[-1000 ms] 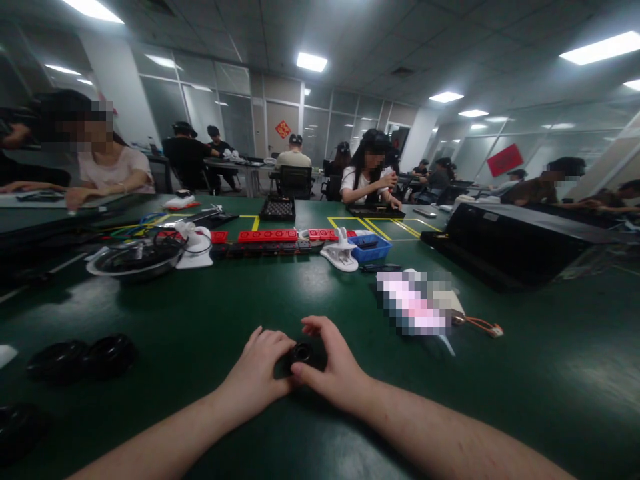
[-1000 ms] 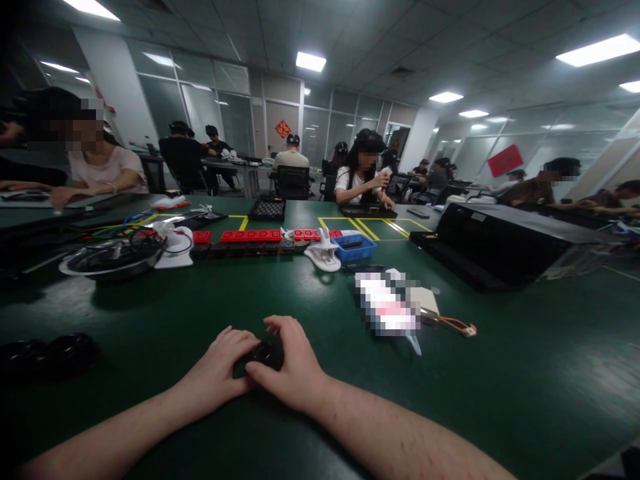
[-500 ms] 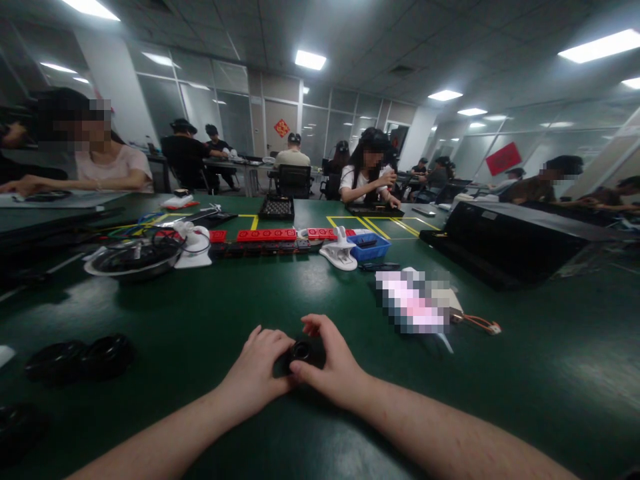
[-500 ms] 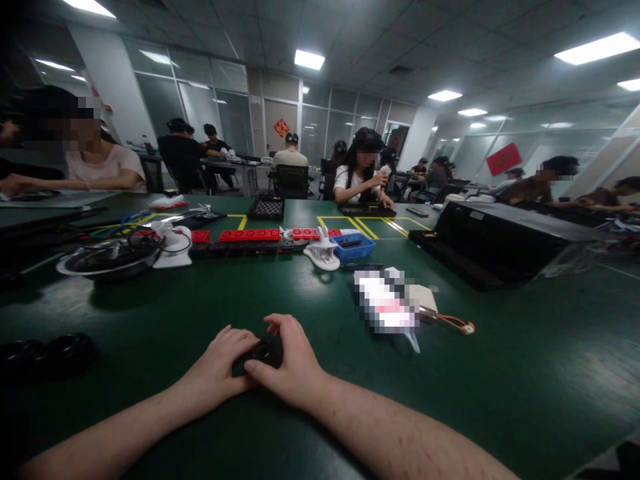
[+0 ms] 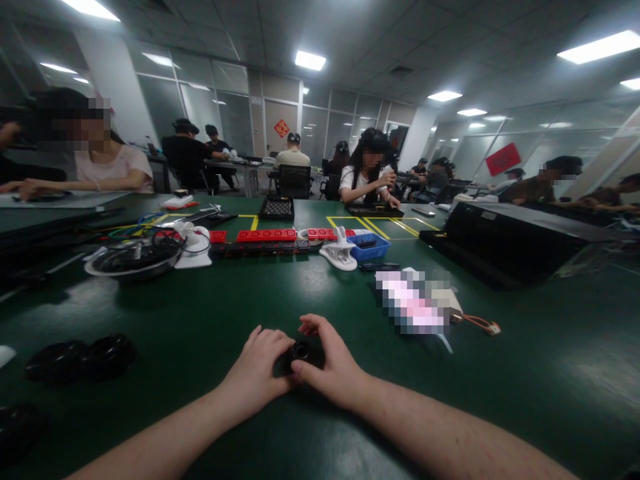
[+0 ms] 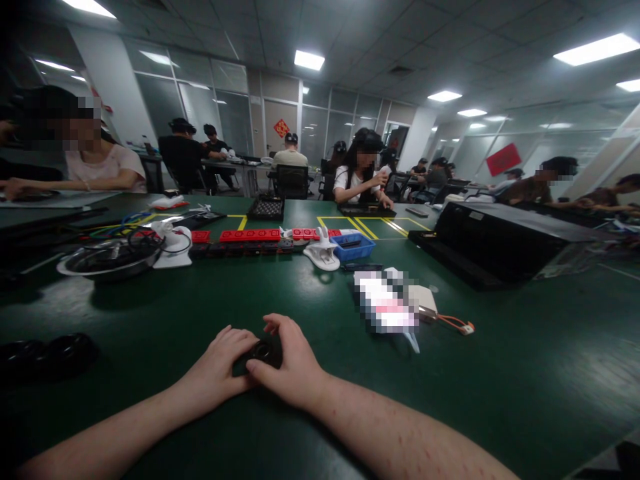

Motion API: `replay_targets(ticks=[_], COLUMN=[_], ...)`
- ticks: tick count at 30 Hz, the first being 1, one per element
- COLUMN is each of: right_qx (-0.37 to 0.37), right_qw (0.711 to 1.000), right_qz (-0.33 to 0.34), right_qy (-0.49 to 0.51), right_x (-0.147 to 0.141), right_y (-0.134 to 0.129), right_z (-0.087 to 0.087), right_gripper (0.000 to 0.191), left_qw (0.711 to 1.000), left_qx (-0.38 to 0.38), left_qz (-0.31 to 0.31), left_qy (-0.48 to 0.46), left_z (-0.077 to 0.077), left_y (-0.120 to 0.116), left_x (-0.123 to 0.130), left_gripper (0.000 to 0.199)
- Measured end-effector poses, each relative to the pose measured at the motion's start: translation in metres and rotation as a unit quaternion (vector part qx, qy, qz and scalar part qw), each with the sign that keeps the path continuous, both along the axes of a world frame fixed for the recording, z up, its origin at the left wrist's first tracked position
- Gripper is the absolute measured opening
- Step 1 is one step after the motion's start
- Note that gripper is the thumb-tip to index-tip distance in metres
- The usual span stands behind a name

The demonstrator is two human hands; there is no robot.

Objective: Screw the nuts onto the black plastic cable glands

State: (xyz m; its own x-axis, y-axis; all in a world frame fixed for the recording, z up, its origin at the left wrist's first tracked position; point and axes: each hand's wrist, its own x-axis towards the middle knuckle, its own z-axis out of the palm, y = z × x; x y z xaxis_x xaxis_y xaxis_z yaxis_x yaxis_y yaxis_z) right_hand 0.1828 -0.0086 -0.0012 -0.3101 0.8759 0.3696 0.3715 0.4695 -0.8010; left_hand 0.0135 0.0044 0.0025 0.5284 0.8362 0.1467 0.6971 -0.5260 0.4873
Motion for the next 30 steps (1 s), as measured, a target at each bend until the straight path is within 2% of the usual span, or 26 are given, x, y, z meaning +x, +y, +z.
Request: replay_targets(ticks=[3,6,9,11,17,19,22,26,30], right_qx=[-0.002,0.019,0.035,0.035,0.011,0.005,0.015,0.018,0.01], right_qw=[0.999,1.0,0.998,0.998,0.999,0.999,1.0,0.998,1.0], right_qz=[-0.034,-0.009,0.049,0.06,-0.03,-0.042,-0.008,0.053,0.008], right_qy=[-0.016,-0.007,0.013,0.013,-0.02,-0.031,-0.01,0.003,-0.013], right_x=[-0.0019,-0.0007,0.0023,0.0033,-0.0005,-0.0013,-0.0004,0.0021,0.0012], right_y=[0.0015,0.0004,-0.0021,-0.003,-0.0002,0.0003,-0.0008,-0.0031,-0.0019], right_z=[-0.0005,0.0016,0.0045,0.0053,0.0029,0.0024,0.0028,0.0043,0.0043], right_gripper=[0.048,0.038,0.05,0.055,0.054,0.048,0.042,0.061,0.059], left_qw=[1.0,1.0,1.0,1.0,1.0,1.0,1.0,1.0,1.0], left_qx=[-0.004,-0.003,0.002,0.003,-0.017,-0.015,-0.004,0.0,-0.006], left_qz=[0.001,0.002,0.002,0.001,0.002,0.002,0.003,-0.003,0.001], left_qy=[0.004,0.004,-0.001,-0.004,-0.003,-0.002,0.0,0.0,0.002], left_z=[0.0025,0.0009,-0.0024,-0.0031,0.0024,0.0032,0.0016,-0.0009,0.0009], left_y=[-0.0013,-0.0013,-0.0002,0.0003,-0.0013,-0.0018,-0.0017,-0.0008,-0.0011], left_x=[0.001,0.001,0.0002,0.0001,0.0016,0.0017,0.0011,-0.0002,0.0006], left_gripper=[0.019,0.02,0.023,0.024,0.02,0.019,0.021,0.022,0.023])
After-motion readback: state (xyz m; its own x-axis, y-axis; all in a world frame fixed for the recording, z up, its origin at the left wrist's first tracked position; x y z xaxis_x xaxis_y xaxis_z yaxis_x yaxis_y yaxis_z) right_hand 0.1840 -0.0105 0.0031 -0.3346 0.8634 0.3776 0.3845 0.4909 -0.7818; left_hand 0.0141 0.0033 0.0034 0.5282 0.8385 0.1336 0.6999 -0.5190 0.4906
